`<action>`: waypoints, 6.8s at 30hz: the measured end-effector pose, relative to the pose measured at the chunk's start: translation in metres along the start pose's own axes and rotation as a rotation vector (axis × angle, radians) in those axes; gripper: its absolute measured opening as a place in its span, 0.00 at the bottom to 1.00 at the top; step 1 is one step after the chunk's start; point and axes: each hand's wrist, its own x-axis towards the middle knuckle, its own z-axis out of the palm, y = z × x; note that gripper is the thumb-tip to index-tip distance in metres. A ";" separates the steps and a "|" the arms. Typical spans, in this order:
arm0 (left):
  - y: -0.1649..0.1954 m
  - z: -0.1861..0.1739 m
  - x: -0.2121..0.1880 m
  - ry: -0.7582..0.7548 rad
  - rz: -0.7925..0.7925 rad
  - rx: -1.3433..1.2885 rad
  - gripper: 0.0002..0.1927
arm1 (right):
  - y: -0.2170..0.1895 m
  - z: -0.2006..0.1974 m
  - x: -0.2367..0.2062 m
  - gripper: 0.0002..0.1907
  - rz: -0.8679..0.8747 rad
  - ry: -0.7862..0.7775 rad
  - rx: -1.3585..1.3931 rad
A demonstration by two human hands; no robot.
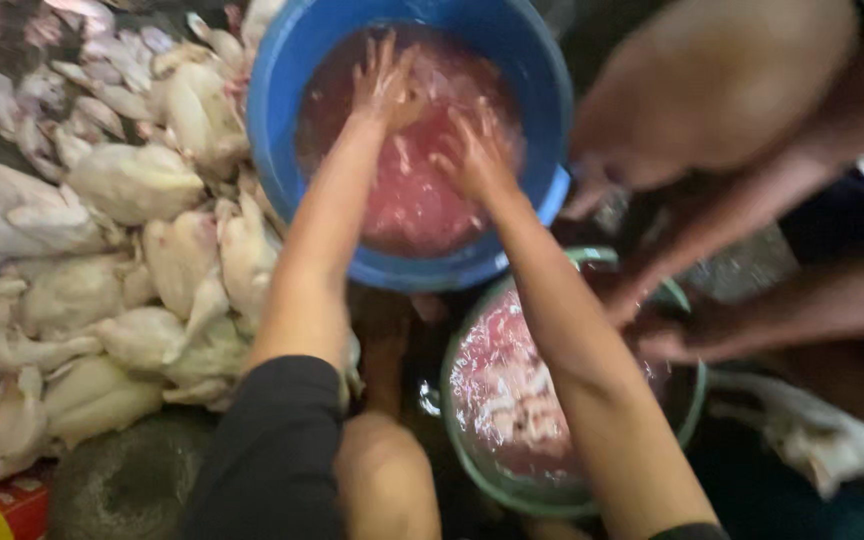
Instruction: The person sits on the floor and washes chicken parts by hand in a green basin filled with pinkish water. They repeatedly submerge, rub, and rinse the pieces, occasionally transferring them to a blue basin nearby.
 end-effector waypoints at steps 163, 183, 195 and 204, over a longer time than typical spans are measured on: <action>-0.065 0.050 -0.061 -0.857 -0.198 -0.330 0.32 | 0.098 0.148 0.035 0.40 0.583 -1.009 0.478; -0.016 0.077 -0.155 -0.354 -0.695 -1.238 0.27 | -0.001 0.151 -0.084 0.19 0.820 -0.036 1.801; 0.205 -0.033 -0.258 -0.416 -0.038 -1.691 0.24 | 0.004 -0.005 -0.372 0.16 0.928 0.802 1.403; 0.274 0.130 -0.330 -1.106 -0.225 -1.185 0.21 | 0.023 0.011 -0.434 0.24 1.190 0.606 1.359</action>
